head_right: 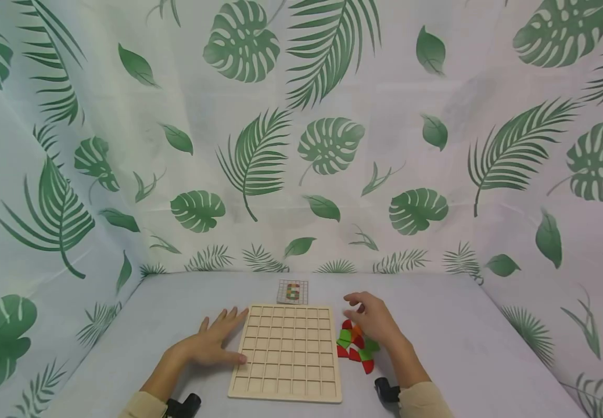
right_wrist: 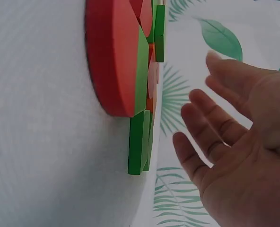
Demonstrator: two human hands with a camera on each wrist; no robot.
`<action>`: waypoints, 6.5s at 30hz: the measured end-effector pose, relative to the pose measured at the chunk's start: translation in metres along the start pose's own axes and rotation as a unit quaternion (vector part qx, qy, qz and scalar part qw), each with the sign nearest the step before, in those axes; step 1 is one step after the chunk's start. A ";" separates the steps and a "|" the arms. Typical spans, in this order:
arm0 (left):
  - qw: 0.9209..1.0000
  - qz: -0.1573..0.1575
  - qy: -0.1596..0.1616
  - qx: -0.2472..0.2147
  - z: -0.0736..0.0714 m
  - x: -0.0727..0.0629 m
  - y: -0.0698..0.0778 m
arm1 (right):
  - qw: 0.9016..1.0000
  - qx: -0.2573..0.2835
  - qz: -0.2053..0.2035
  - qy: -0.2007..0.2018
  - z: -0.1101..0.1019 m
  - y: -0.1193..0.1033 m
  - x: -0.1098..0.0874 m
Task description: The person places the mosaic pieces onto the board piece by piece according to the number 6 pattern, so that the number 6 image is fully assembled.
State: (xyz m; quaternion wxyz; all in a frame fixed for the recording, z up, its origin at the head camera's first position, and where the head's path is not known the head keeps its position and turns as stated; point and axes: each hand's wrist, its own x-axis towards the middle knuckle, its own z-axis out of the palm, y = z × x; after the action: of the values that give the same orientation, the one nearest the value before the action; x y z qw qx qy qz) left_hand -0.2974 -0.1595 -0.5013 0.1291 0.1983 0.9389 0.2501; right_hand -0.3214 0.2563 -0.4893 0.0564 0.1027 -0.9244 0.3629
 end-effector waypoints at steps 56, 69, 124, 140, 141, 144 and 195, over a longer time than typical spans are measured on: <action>0.999 -0.005 -0.015 0.042 0.000 -0.005 0.002 | 0.993 -0.043 0.043 -0.102 0.004 -0.007 0.010; 0.999 0.007 -0.013 0.037 0.004 -0.004 -0.001 | 0.997 0.015 -0.017 -0.079 0.002 -0.010 0.019; 0.999 0.007 -0.009 0.035 0.004 -0.005 0.000 | 0.979 0.084 -0.138 -0.127 0.070 -0.102 0.057; 1.000 0.010 -0.006 0.026 0.004 -0.006 0.002 | 0.976 0.061 -0.118 -0.173 0.086 -0.102 0.059; 1.000 0.010 -0.006 0.027 0.004 -0.006 0.002 | 0.976 0.062 -0.118 -0.174 0.087 -0.102 0.059; 1.000 0.008 -0.005 0.030 0.004 -0.007 0.003 | 0.975 0.067 -0.113 -0.177 0.089 -0.102 0.059; 0.999 0.001 -0.004 0.038 0.007 -0.005 0.001 | 0.963 -0.109 -0.190 -0.159 0.092 -0.113 0.047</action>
State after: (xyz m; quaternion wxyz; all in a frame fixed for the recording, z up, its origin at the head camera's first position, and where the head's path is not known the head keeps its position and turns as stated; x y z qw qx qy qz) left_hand -0.2902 -0.1580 -0.5054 0.1246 0.2052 0.9471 0.2132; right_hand -0.3435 0.1054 -0.4738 -0.0123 0.3264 -0.9187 0.2219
